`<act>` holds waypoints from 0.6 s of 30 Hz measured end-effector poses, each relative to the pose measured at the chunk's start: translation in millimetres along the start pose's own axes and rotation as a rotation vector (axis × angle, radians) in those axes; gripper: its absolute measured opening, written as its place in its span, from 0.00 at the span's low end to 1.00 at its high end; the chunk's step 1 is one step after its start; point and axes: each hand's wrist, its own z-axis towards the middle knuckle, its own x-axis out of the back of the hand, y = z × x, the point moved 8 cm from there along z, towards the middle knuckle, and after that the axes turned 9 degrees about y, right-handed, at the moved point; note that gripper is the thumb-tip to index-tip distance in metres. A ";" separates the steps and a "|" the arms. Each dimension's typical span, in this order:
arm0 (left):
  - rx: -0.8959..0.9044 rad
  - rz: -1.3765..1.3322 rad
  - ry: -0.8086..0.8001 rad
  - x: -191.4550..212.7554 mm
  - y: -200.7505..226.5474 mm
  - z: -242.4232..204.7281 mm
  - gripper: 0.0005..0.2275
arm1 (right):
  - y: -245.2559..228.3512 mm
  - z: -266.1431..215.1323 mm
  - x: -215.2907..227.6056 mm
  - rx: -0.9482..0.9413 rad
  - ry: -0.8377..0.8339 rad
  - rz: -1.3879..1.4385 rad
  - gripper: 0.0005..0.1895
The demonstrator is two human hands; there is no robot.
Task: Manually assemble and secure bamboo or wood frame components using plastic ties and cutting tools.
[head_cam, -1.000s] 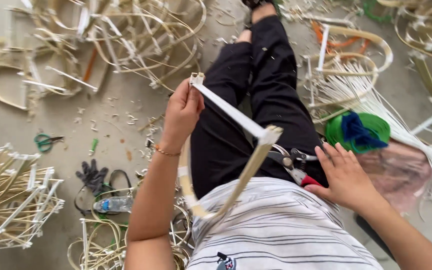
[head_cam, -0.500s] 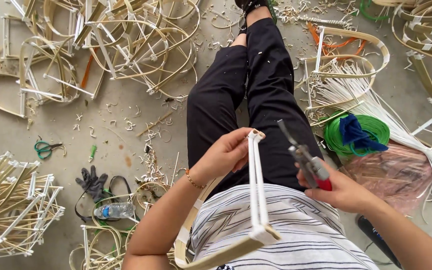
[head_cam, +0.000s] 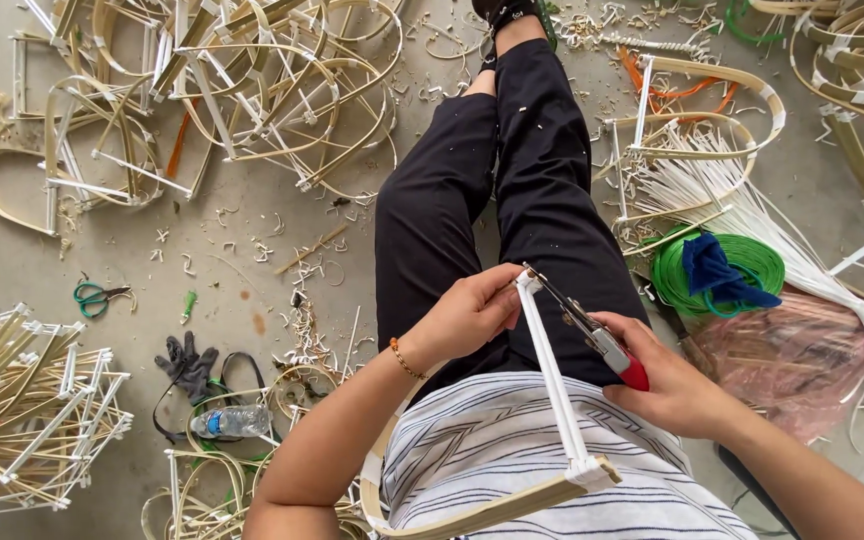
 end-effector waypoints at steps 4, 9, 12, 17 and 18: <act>0.006 -0.040 -0.051 -5.3 -13.2 7.3 0.10 | 4.2 6.4 -2.8 0.012 0.042 0.025 0.47; 0.154 -0.214 -0.114 -10.1 -34.1 15.2 0.11 | 98.4 22.6 -27.7 -0.073 0.204 0.014 0.21; 0.073 -0.250 -0.045 2.9 -42.7 25.2 0.11 | 102.5 24.4 -19.7 -0.054 0.328 0.074 0.14; -0.142 0.243 0.523 107.9 -12.8 37.1 0.14 | 55.3 53.6 -10.7 -0.255 0.253 0.328 0.21; -0.097 0.382 0.662 128.1 2.3 28.7 0.14 | 29.1 61.3 -9.5 -0.259 0.251 0.429 0.22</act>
